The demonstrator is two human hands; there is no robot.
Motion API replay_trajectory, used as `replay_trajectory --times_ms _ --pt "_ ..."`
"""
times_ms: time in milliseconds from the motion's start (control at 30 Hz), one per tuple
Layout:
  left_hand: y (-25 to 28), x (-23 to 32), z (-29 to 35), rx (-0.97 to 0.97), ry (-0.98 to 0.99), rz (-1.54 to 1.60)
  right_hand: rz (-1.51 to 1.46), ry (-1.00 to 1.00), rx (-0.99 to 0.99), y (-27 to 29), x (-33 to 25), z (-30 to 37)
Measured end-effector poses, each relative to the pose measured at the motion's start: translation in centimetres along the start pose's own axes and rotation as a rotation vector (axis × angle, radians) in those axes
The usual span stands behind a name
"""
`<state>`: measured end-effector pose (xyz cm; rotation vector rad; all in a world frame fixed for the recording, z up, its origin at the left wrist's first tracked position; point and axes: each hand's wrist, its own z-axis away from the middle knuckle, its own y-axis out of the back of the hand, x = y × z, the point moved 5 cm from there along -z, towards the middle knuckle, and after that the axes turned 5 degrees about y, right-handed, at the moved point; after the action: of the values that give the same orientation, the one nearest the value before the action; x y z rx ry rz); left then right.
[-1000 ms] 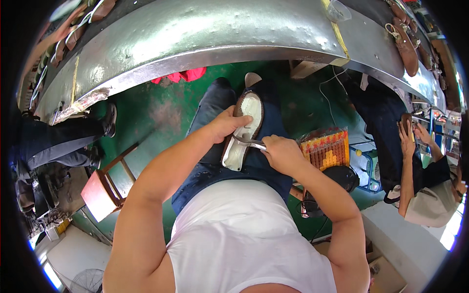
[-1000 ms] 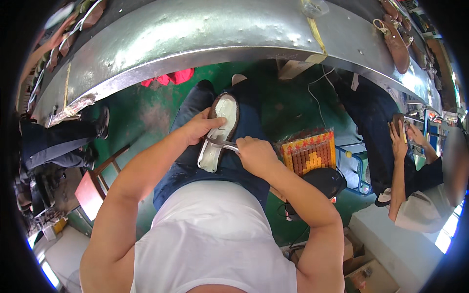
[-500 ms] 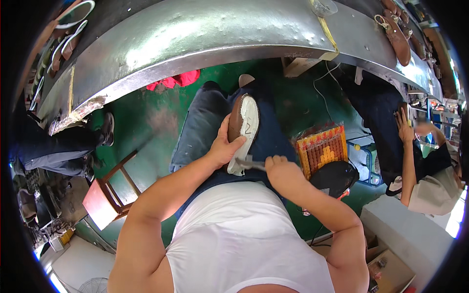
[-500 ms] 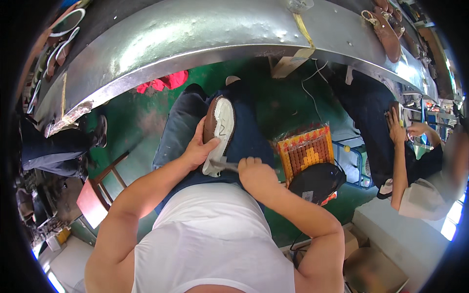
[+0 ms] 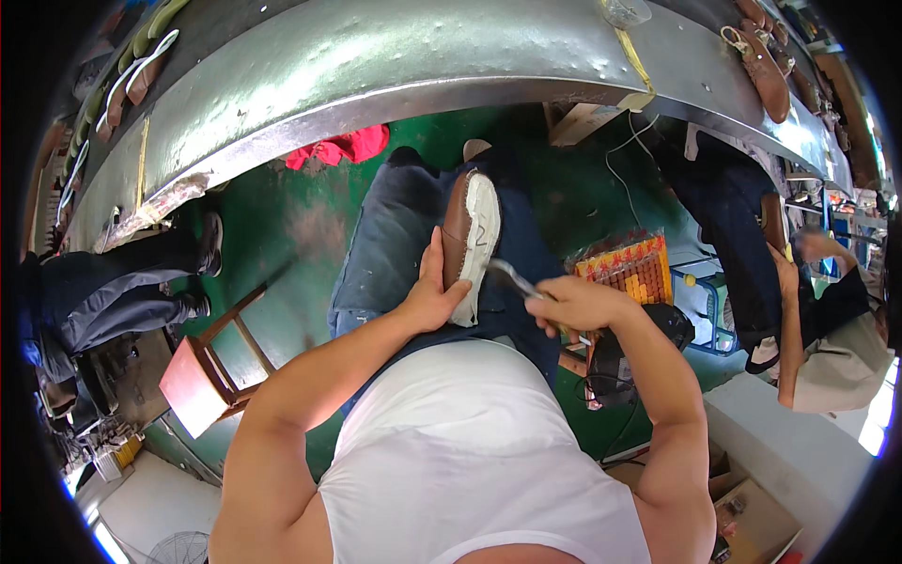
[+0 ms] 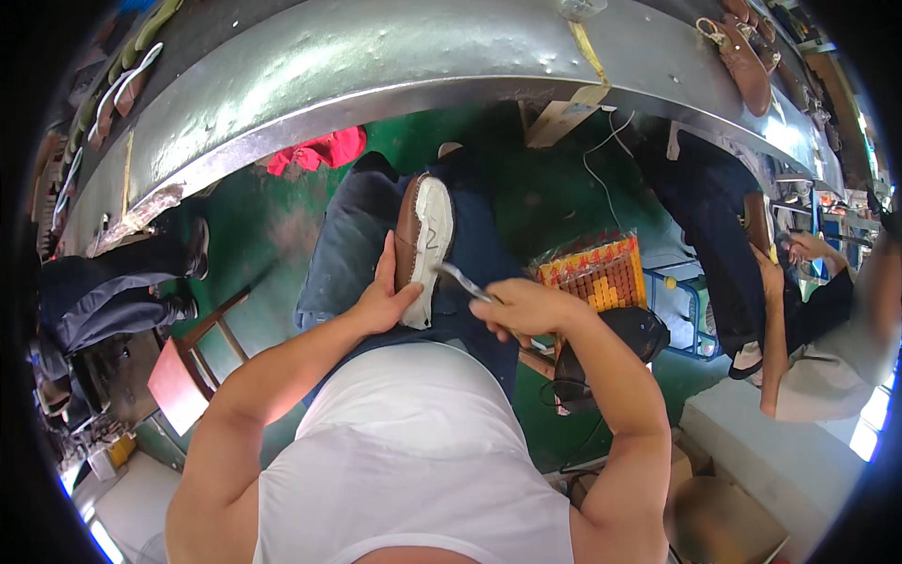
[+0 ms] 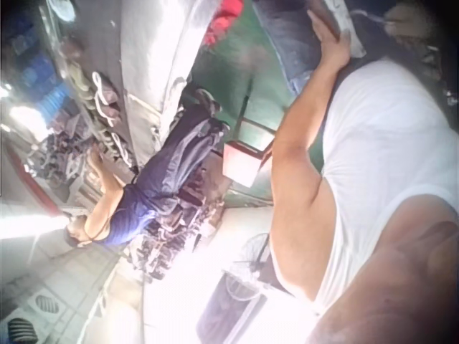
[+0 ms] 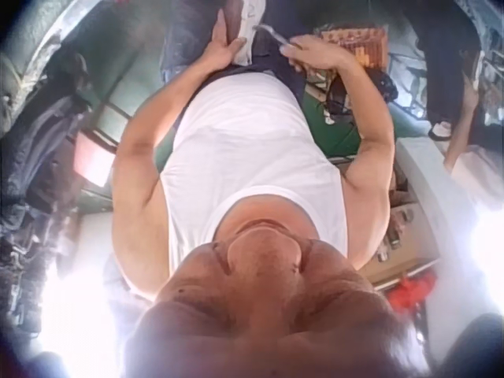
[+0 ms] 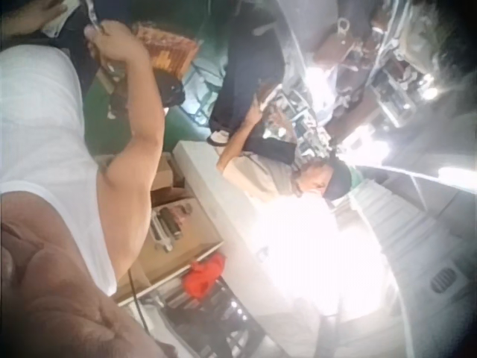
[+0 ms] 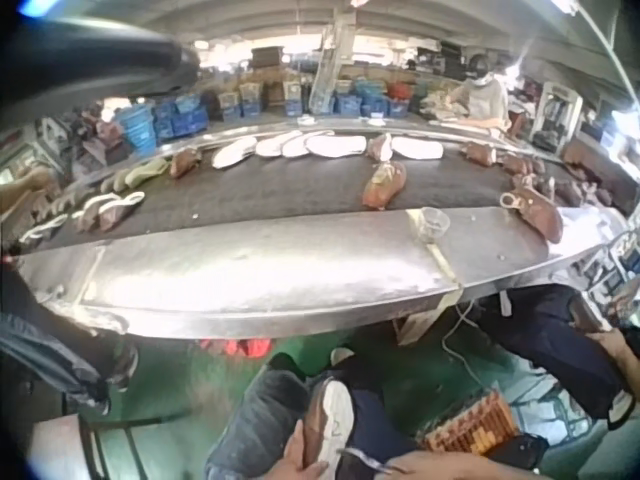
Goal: Pulling and stretching shoe uppers over lasts using a hand tool at a manufacturing conveyor belt.
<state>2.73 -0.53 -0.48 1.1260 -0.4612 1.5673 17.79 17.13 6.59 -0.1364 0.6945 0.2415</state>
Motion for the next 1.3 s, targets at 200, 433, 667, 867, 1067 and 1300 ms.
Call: replay_trajectory --times_ms 200,433,667,867,1067,1300 --pt "0.4 1.6 -0.3 0.138 -0.067 -0.067 0.521 0.476 0.770 -1.3 -2.9 -2.4" --pt "4.6 8.1 4.1 -0.258 0.014 1.062 -0.369 0.471 0.738 0.5 2.0 -1.0" --pt "9.1 11.1 -2.8 -0.349 -0.128 1.162 -0.120 0.368 0.716 0.8 1.4 -1.1" --pt "7.7 9.3 -4.1 -0.255 -0.058 1.114 -0.022 0.424 0.810 3.1 -3.5 1.3" --pt "9.4 12.4 -3.5 -0.213 -0.030 1.033 0.367 0.539 1.015 8.7 -9.6 4.0" --pt "21.2 29.6 -17.5 0.053 -0.159 0.945 1.024 0.719 1.320 15.7 -15.8 4.6"
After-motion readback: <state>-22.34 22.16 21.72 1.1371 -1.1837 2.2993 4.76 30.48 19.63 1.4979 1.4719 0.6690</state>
